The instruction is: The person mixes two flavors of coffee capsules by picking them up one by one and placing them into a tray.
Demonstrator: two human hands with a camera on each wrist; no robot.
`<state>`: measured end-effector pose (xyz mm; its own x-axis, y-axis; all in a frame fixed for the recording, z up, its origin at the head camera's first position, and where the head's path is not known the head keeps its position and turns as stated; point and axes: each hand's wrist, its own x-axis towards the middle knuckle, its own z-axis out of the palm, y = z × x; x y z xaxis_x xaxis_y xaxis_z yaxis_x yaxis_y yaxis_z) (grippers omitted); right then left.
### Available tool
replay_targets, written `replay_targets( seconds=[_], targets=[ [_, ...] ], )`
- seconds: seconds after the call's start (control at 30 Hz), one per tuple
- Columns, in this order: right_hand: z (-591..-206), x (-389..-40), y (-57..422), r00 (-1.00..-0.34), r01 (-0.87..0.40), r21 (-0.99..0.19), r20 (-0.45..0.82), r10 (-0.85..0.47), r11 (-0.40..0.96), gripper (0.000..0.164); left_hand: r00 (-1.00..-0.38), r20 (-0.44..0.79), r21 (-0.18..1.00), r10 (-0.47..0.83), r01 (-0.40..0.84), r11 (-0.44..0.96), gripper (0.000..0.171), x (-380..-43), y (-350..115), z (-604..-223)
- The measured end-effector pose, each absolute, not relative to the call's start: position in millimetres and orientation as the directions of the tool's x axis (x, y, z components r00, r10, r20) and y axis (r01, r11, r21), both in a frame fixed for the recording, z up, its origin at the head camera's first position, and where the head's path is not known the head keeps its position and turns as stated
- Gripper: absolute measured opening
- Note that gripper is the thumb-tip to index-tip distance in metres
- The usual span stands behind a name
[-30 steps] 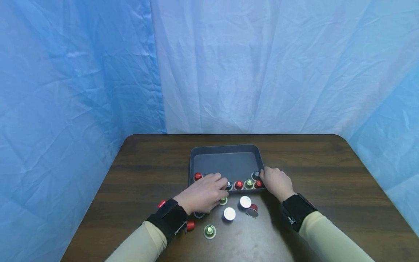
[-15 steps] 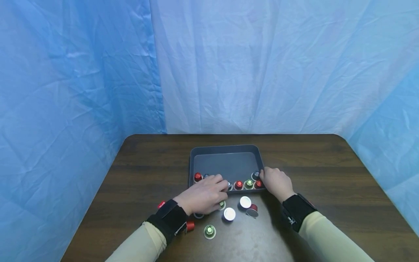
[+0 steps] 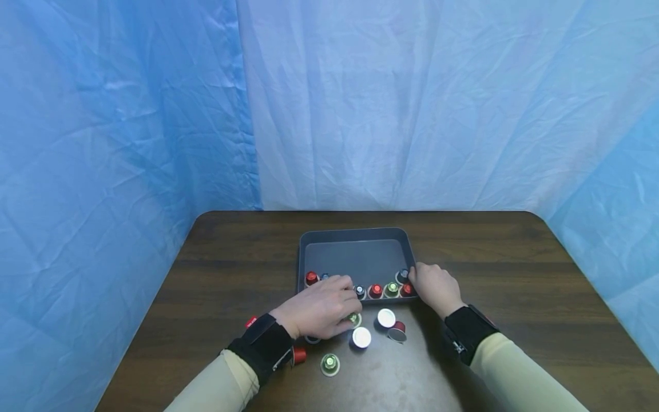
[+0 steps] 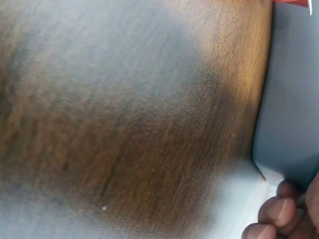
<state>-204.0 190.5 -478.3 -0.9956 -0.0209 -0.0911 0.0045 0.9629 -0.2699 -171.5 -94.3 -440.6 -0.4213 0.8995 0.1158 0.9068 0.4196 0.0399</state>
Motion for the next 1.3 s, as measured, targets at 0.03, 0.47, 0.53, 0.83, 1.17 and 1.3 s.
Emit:
replay_targets(
  seconds=[0.03,0.47,0.53,0.83,1.17,1.3],
  targets=[
    [-478,-204,191,-0.995,0.006,-0.272,-0.093,-0.02,0.962,0.03,-0.419,0.126,0.045,0.899,0.908,0.417,0.021,-171,-94,-439],
    [-479,-205,191,-0.995,0.01,-0.271,-0.099,-0.017,0.963,0.031,-0.423,0.176,0.045,0.889,0.906,0.422,0.03,-174,-98,-429],
    [-479,-205,191,-0.995,0.01,-0.271,-0.099,-0.017,0.963,0.031,-0.428,0.184,0.037,0.885,0.903,0.429,0.03,-175,-99,-428],
    [-479,-205,191,-0.995,0.011,-0.273,-0.099,-0.016,0.962,0.031,-0.454,0.207,0.027,0.867,0.888,0.459,0.026,-178,-100,-425],
    [-480,-205,191,-0.994,0.019,-0.275,-0.107,-0.011,0.961,0.031,-0.51,0.209,0.073,0.835,0.859,0.506,0.027,-186,-102,-427],
    [-480,-205,191,-0.994,0.018,-0.274,-0.108,-0.012,0.962,0.031,-0.53,0.205,0.088,0.823,0.847,0.523,0.029,-190,-103,-429]
  ],
)
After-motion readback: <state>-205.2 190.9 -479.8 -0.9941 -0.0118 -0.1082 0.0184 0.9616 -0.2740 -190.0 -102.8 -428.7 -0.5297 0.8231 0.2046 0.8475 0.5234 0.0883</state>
